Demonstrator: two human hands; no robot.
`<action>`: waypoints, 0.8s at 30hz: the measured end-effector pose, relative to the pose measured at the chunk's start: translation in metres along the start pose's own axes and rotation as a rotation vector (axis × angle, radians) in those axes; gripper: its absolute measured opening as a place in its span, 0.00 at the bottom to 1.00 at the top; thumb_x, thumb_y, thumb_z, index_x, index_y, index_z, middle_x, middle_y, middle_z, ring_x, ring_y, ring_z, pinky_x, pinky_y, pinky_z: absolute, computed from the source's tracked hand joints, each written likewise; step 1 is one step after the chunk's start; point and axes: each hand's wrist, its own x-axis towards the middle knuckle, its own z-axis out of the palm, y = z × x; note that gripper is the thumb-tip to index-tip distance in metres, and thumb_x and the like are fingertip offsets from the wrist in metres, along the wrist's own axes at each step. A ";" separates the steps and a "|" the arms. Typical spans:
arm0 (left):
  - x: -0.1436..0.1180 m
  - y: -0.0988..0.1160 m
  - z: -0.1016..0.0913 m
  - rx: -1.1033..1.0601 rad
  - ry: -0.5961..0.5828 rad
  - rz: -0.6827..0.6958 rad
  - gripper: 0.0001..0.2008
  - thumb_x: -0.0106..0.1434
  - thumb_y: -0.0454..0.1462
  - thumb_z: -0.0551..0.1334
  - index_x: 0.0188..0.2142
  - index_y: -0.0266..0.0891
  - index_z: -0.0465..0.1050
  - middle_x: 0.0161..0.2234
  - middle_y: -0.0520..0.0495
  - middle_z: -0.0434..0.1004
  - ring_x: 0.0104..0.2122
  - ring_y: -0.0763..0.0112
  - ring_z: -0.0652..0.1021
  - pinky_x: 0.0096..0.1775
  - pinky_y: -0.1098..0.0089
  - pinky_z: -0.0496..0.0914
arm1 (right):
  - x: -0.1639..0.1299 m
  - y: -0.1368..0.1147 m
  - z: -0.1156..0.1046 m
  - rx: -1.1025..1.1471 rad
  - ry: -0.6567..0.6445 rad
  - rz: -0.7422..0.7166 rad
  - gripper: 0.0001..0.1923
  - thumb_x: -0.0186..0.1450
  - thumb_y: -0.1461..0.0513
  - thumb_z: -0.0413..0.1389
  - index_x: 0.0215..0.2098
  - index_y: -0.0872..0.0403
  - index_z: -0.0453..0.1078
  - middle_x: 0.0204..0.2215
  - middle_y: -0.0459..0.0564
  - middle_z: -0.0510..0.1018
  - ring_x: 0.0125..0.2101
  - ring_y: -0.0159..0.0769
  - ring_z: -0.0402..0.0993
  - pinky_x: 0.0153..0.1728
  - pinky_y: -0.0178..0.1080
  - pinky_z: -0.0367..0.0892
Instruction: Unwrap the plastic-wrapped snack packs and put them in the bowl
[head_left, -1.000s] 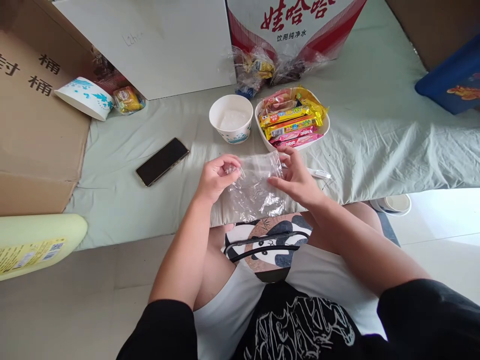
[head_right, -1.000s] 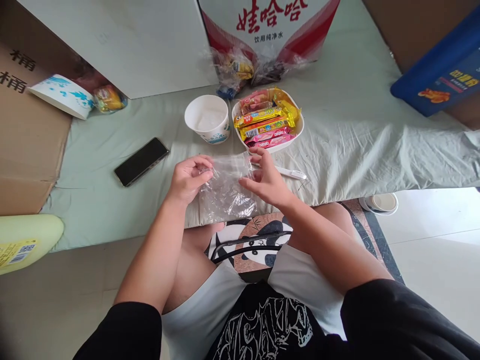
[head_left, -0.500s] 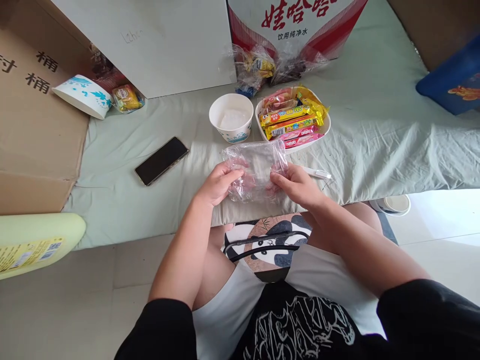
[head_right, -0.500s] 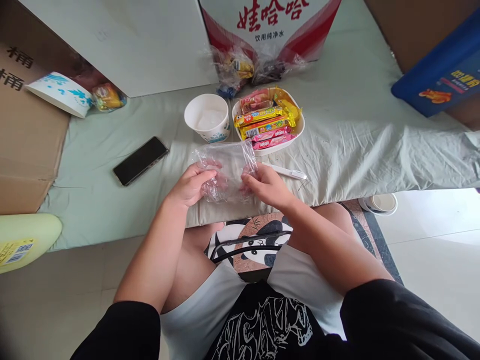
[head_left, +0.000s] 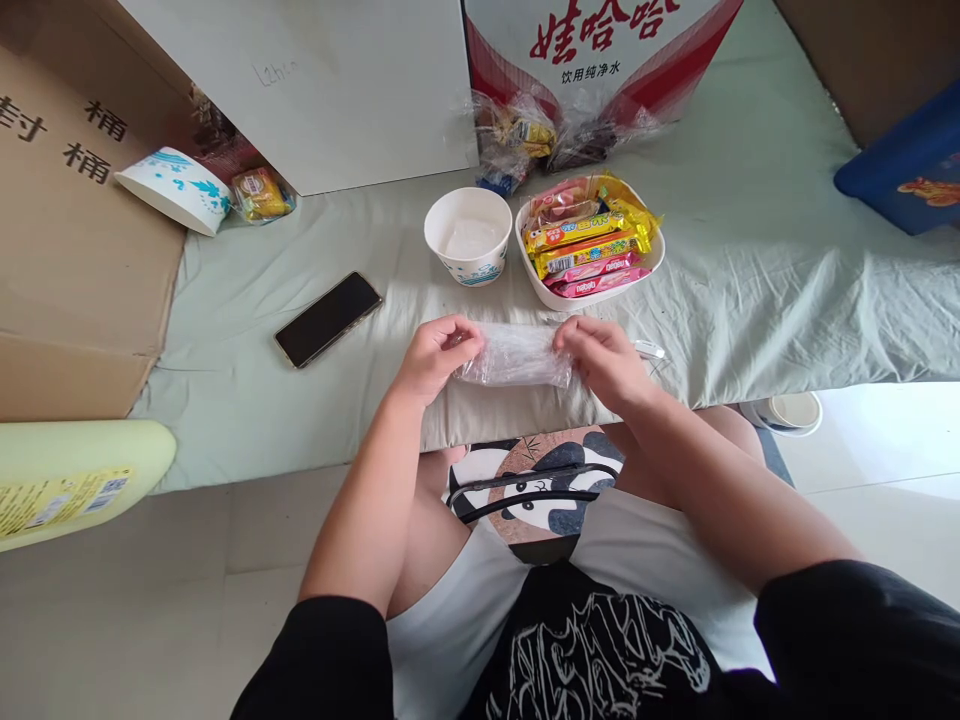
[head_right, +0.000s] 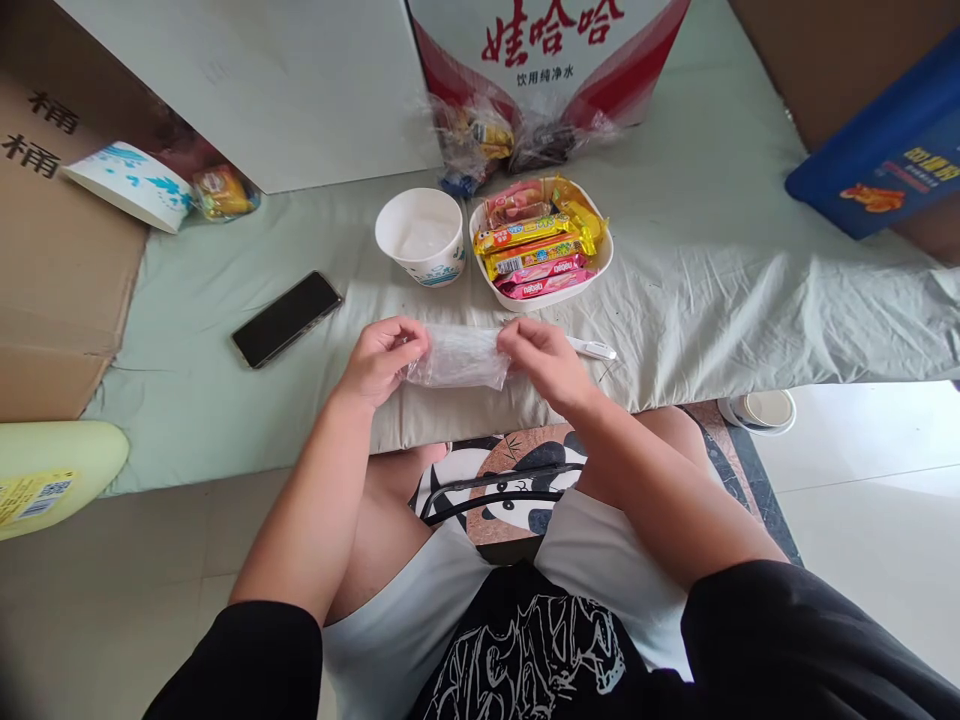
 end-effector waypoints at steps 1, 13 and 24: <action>0.002 -0.002 0.000 0.038 0.027 0.016 0.12 0.47 0.40 0.73 0.29 0.40 0.75 0.29 0.51 0.76 0.26 0.74 0.74 0.30 0.71 0.68 | 0.000 0.001 0.000 -0.030 0.034 0.002 0.19 0.59 0.48 0.66 0.38 0.50 0.67 0.24 0.42 0.70 0.23 0.30 0.65 0.25 0.35 0.63; -0.012 -0.018 0.044 0.256 0.119 0.280 0.25 0.57 0.50 0.73 0.50 0.43 0.73 0.54 0.40 0.79 0.56 0.58 0.78 0.54 0.64 0.73 | -0.013 -0.002 0.010 -0.318 0.155 -0.351 0.09 0.66 0.55 0.61 0.35 0.50 0.69 0.39 0.49 0.80 0.43 0.41 0.76 0.50 0.45 0.69; -0.007 -0.018 0.051 0.147 -0.101 0.027 0.25 0.63 0.59 0.65 0.34 0.39 0.81 0.31 0.47 0.83 0.37 0.59 0.82 0.39 0.64 0.75 | -0.013 0.005 0.009 -0.278 0.196 -0.349 0.24 0.62 0.52 0.66 0.52 0.47 0.64 0.43 0.49 0.75 0.43 0.40 0.73 0.41 0.41 0.68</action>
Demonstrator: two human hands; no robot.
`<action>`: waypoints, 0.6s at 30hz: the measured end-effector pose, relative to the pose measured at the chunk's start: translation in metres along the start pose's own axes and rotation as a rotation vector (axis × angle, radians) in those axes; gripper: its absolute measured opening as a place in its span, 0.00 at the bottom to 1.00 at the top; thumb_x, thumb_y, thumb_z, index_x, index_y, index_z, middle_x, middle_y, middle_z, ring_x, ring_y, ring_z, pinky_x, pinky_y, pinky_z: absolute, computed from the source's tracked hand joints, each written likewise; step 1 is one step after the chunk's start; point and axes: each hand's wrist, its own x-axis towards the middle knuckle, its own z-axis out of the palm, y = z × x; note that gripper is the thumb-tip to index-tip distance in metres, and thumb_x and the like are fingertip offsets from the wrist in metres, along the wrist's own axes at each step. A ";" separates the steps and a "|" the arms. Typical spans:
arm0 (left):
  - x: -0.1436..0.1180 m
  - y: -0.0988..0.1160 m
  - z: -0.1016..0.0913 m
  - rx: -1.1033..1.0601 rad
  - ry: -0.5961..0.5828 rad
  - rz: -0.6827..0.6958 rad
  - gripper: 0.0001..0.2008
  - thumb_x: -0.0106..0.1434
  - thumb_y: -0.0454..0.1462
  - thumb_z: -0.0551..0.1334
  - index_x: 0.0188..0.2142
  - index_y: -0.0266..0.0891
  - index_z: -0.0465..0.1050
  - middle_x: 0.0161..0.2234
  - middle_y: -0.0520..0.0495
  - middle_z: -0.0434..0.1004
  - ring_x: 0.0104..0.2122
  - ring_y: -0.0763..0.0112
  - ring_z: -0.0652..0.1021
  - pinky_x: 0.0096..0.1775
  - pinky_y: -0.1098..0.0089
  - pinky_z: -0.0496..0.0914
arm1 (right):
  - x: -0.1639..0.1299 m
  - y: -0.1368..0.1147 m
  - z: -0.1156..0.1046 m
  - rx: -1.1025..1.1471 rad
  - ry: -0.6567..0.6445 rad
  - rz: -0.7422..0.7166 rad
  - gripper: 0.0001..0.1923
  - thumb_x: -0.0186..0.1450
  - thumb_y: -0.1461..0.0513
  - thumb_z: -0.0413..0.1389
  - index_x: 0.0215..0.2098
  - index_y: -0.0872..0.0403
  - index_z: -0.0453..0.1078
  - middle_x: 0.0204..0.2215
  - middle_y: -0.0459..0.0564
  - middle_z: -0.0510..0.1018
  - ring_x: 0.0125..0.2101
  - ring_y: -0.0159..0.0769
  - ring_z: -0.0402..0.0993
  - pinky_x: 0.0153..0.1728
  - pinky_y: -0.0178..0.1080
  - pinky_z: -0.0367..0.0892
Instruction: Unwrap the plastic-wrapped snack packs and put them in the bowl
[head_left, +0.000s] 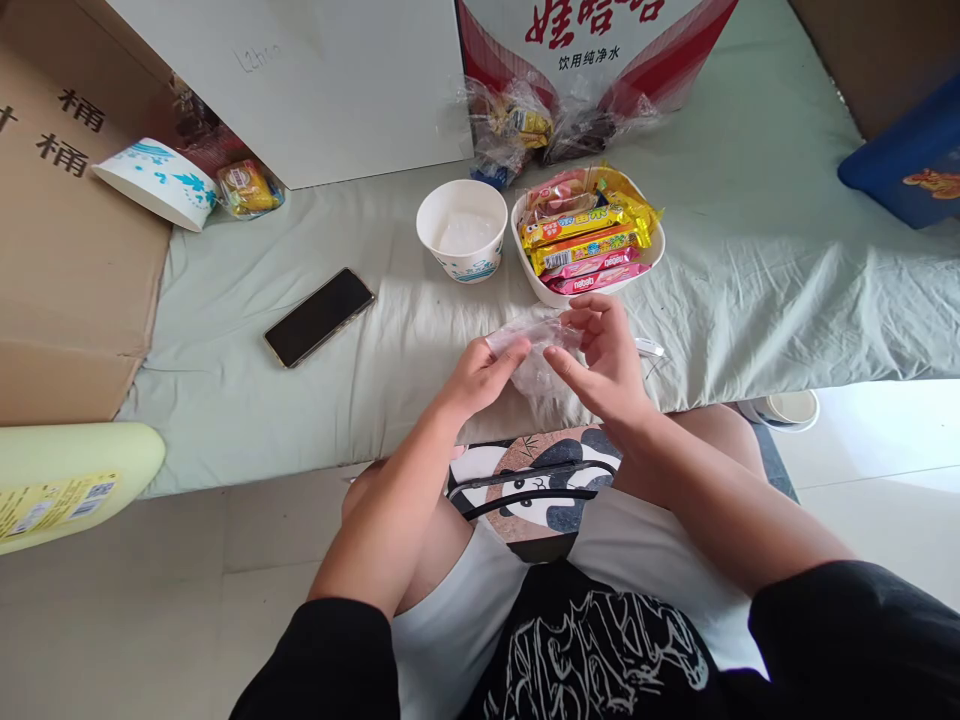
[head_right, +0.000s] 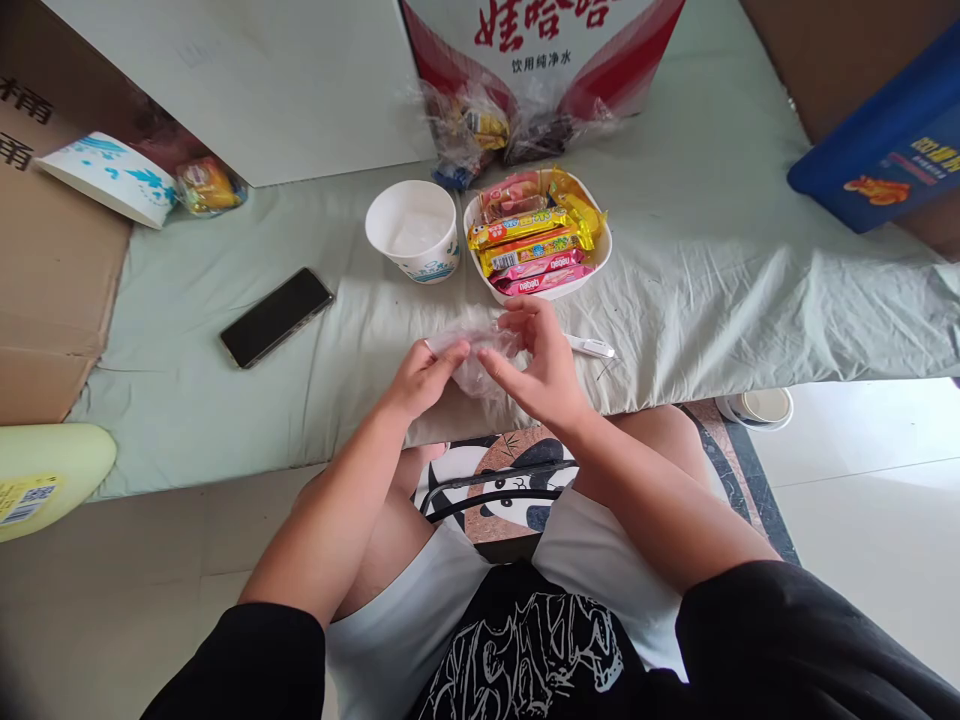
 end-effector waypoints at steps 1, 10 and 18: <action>0.001 -0.002 -0.001 -0.051 0.003 -0.010 0.25 0.64 0.59 0.64 0.35 0.39 0.81 0.32 0.47 0.84 0.39 0.58 0.82 0.40 0.64 0.75 | 0.000 0.002 -0.001 0.014 0.001 0.001 0.29 0.60 0.52 0.68 0.54 0.46 0.63 0.46 0.50 0.75 0.46 0.41 0.73 0.43 0.42 0.69; 0.001 0.005 -0.004 -0.222 -0.105 -0.092 0.29 0.48 0.49 0.79 0.46 0.39 0.79 0.38 0.46 0.84 0.37 0.63 0.82 0.40 0.67 0.76 | 0.006 0.009 -0.001 0.085 -0.094 0.171 0.26 0.61 0.55 0.65 0.54 0.48 0.63 0.38 0.46 0.74 0.36 0.36 0.72 0.39 0.41 0.69; -0.012 0.004 0.002 -0.140 -0.031 -0.173 0.28 0.43 0.44 0.80 0.42 0.38 0.77 0.36 0.46 0.83 0.34 0.66 0.80 0.39 0.67 0.76 | 0.014 0.004 -0.001 0.138 -0.186 0.225 0.15 0.59 0.54 0.63 0.38 0.52 0.67 0.29 0.43 0.72 0.28 0.31 0.67 0.33 0.38 0.65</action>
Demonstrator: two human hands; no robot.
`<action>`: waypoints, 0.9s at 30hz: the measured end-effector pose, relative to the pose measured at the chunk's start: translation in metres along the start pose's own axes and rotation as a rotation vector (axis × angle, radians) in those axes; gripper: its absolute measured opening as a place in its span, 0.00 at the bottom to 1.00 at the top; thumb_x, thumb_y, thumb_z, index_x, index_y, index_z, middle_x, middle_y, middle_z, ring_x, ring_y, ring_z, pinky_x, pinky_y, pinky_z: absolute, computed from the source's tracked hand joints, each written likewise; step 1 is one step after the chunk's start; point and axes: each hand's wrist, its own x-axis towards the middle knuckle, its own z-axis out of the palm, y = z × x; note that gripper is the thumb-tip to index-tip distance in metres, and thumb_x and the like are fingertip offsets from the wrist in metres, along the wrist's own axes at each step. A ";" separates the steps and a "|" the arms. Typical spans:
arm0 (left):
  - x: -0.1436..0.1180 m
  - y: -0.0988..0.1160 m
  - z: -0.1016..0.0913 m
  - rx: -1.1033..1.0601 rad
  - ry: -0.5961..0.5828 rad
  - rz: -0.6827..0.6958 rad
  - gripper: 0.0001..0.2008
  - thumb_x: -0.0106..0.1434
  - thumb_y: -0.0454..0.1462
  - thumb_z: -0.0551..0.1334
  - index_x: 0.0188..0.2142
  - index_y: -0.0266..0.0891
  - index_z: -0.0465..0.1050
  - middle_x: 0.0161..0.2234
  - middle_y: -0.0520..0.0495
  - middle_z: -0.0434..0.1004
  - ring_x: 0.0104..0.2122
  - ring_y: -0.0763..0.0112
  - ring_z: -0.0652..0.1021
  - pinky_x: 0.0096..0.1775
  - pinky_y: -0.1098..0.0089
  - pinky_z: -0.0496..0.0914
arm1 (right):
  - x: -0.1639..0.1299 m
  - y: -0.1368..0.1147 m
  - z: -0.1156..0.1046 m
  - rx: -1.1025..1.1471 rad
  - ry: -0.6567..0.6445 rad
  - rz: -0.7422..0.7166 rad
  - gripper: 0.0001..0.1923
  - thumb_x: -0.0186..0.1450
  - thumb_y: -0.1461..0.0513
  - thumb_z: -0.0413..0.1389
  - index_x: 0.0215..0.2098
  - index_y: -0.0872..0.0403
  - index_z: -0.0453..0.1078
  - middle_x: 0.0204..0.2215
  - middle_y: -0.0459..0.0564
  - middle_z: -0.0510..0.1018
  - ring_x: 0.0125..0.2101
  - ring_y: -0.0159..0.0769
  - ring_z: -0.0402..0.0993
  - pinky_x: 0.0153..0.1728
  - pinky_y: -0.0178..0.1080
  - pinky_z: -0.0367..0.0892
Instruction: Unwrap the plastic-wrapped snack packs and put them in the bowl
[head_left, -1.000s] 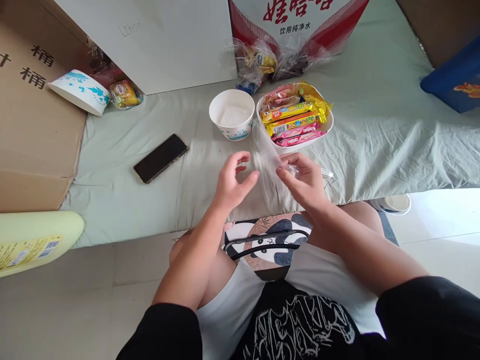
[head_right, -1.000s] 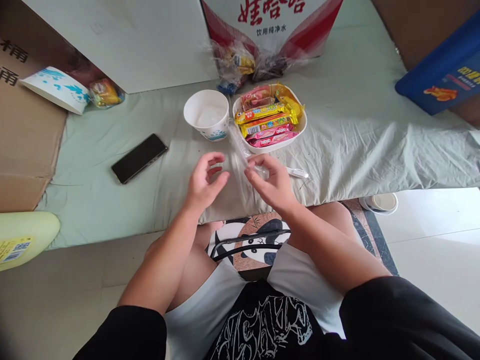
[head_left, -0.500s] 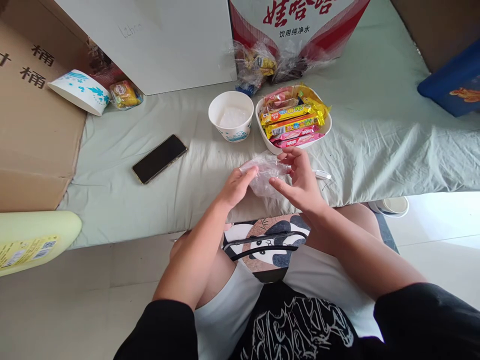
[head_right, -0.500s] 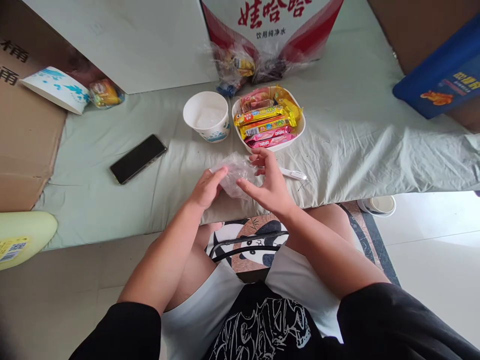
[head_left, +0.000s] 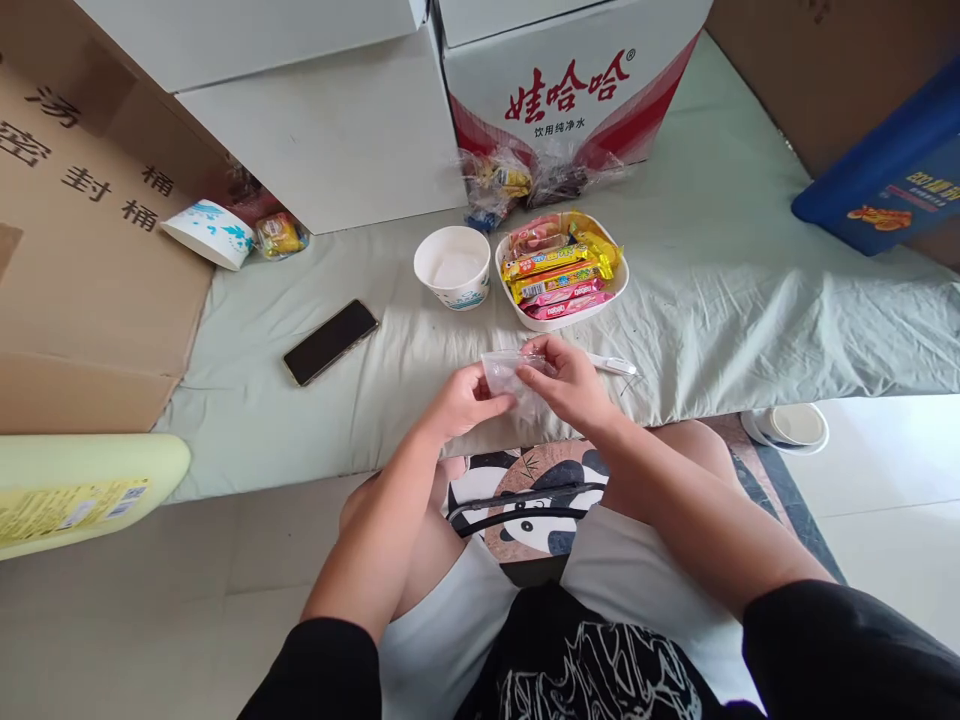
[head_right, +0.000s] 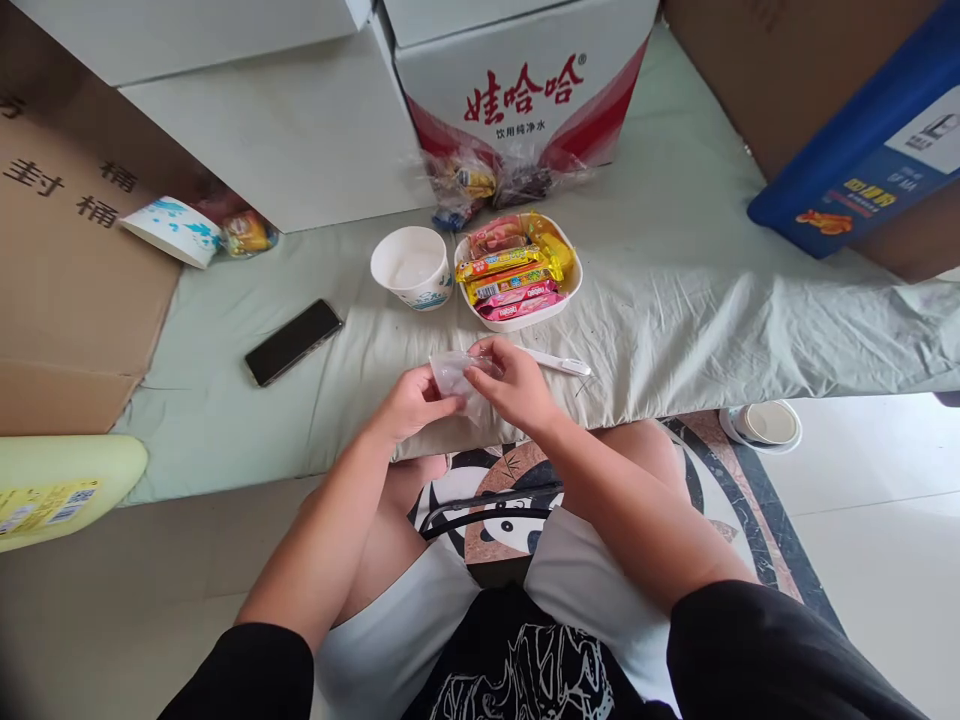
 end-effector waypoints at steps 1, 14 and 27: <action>-0.001 -0.001 -0.002 0.033 0.066 0.022 0.26 0.44 0.44 0.79 0.40 0.38 0.77 0.35 0.46 0.83 0.33 0.66 0.80 0.39 0.67 0.75 | 0.001 -0.001 0.000 0.043 0.029 -0.007 0.15 0.59 0.53 0.63 0.38 0.52 0.67 0.29 0.43 0.72 0.28 0.30 0.67 0.33 0.37 0.65; 0.082 0.140 -0.051 1.388 0.718 0.190 0.05 0.57 0.31 0.64 0.33 0.41 0.73 0.33 0.46 0.77 0.41 0.59 0.78 0.47 0.64 0.70 | 0.003 -0.007 -0.007 0.088 0.051 0.006 0.12 0.62 0.52 0.55 0.35 0.51 0.67 0.24 0.42 0.70 0.26 0.31 0.65 0.30 0.37 0.62; 0.157 0.163 -0.023 1.444 -0.225 -0.694 0.10 0.45 0.35 0.70 0.31 0.40 0.80 0.36 0.46 0.85 0.42 0.57 0.82 0.42 0.68 0.74 | 0.015 -0.025 -0.018 0.050 0.016 -0.013 0.09 0.65 0.55 0.50 0.31 0.51 0.65 0.22 0.41 0.69 0.25 0.31 0.65 0.30 0.36 0.57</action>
